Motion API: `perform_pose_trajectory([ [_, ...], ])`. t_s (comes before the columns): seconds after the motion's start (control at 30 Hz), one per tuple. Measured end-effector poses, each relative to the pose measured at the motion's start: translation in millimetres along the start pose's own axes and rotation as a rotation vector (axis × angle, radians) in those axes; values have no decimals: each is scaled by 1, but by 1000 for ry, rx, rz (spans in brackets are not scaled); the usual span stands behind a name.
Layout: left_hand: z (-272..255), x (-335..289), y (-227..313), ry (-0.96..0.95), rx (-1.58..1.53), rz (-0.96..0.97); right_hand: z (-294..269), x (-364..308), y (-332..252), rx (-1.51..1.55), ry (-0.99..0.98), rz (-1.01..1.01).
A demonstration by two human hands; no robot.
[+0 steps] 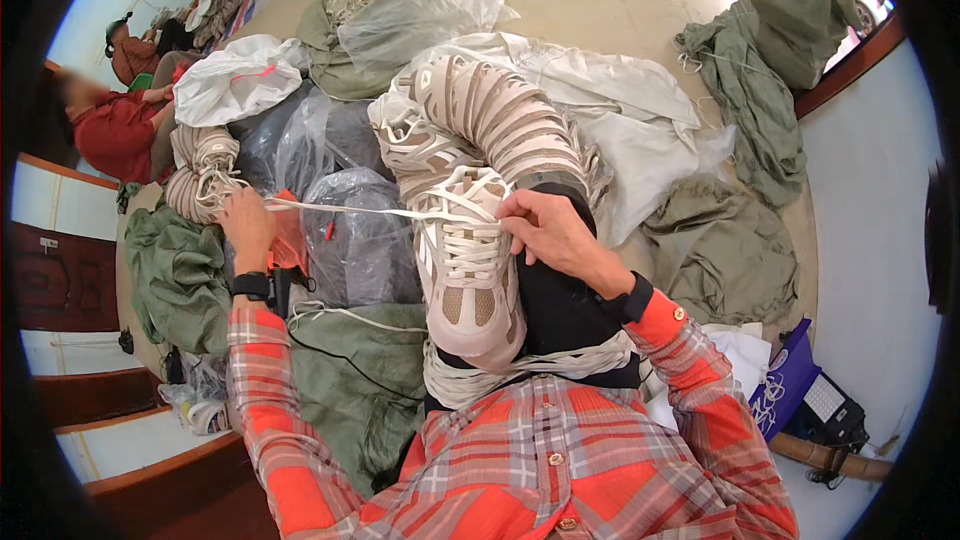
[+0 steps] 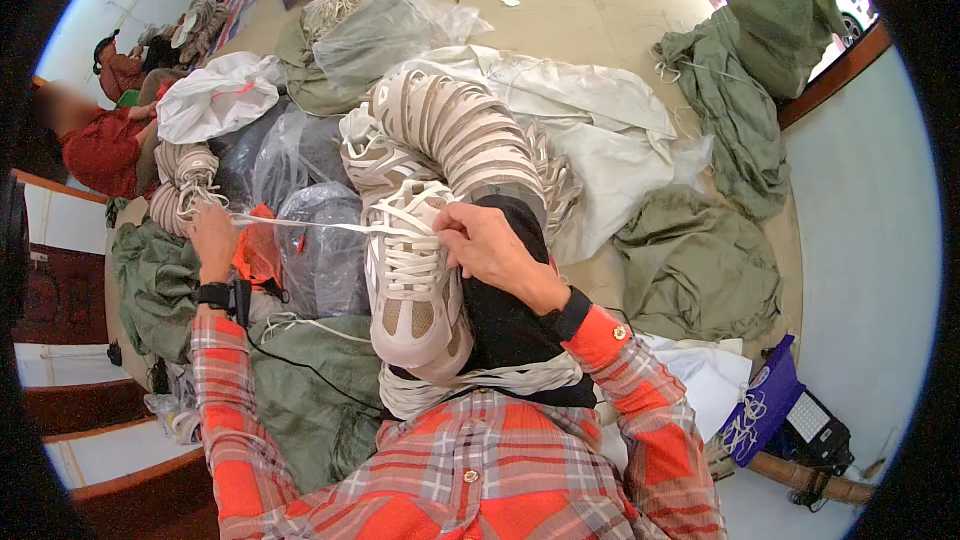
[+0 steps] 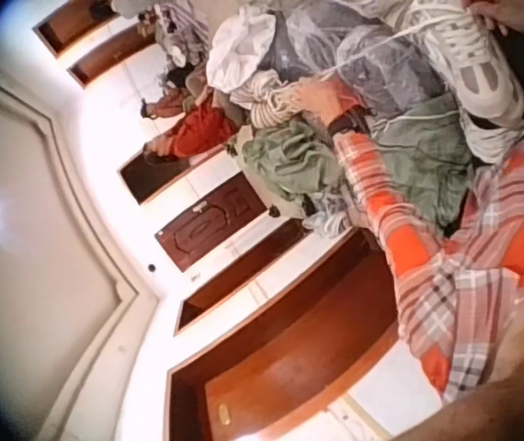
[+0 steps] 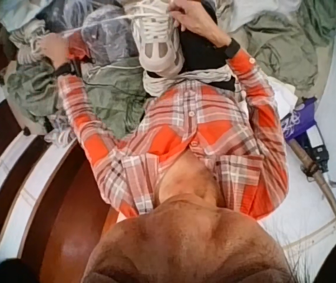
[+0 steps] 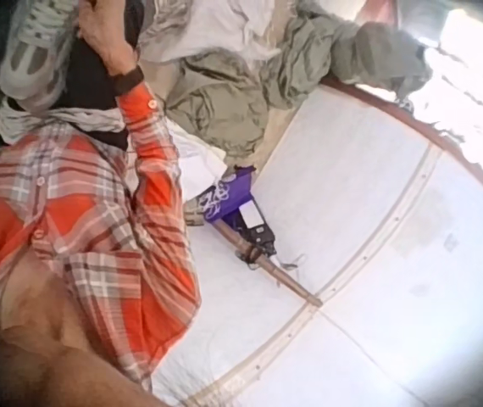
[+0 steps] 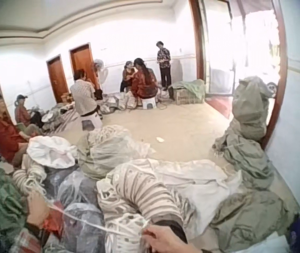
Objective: The person is threading laces through the eyelets of a shoe upper.
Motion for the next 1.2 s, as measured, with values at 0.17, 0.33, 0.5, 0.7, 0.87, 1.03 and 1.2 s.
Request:
perform_pose_trajectory([
  [0.17,-35,19,-86,247,-100,-95,33,15,-29,-335,-3,-362],
  [0.33,-111,52,-23,472,-516,-317,27,30,-41,-230,-334,18],
  [0.5,-121,36,-51,229,-1809,-403,27,43,-43,-107,-570,36],
  [0.7,-151,-4,-52,-63,-2561,-416,12,45,-66,17,-632,16],
  [0.87,-156,-34,-49,-377,-1570,-401,-12,47,-58,66,-605,35],
  [1.03,-120,-67,-65,-378,-900,-111,-5,39,-67,-17,-665,34],
  [1.2,-67,-62,-31,-199,-376,-236,62,27,-95,-243,-824,-255],
])
Point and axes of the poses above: each hand's wrist, its own x-axis towards the middle knuckle, its own z-axis out of the palm, y = z × x, the point moved 2 cm from there along x, towards the middle knuckle, and after that the axes turned 15 degrees about -x, right-handed, at the moved point
